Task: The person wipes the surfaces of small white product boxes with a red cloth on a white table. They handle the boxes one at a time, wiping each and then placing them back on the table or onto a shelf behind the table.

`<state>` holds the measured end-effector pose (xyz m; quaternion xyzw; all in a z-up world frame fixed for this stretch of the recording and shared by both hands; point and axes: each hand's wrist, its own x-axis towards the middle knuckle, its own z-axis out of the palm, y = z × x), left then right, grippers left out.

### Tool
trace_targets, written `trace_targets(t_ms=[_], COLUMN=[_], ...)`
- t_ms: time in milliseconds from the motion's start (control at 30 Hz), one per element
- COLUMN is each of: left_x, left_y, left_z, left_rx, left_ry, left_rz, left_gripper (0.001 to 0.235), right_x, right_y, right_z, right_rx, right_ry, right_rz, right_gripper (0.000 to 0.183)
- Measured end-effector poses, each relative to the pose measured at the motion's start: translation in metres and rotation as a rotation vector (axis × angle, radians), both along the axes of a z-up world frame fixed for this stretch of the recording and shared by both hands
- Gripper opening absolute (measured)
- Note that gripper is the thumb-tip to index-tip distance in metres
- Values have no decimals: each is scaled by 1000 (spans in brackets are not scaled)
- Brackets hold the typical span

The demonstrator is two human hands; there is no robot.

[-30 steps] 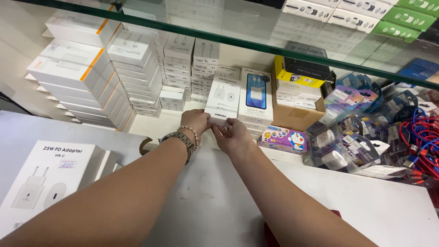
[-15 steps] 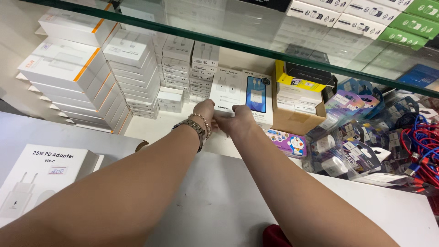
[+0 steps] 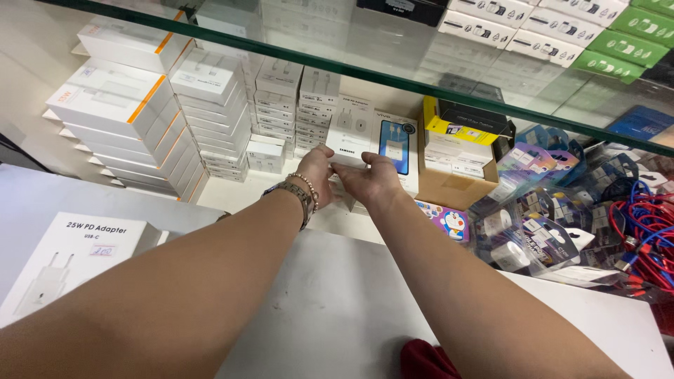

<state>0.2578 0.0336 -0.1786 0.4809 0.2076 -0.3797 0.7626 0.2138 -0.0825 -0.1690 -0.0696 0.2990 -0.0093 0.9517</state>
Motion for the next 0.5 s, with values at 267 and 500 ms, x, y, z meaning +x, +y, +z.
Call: trace_targets(t_ms=[267, 500], left_x=[-74, -135], left_y=[36, 96], left_z=[44, 77], left_rx=[177, 432], left_ry=[-266, -483], left_rz=[-132, -17], left_gripper=[70, 73], right_x=[-53, -108], right_y=[26, 83], right_z=[27, 83], right_rx=[16, -209], right_ry=[27, 4], right_rz=[89, 285], right_gripper=[51, 49])
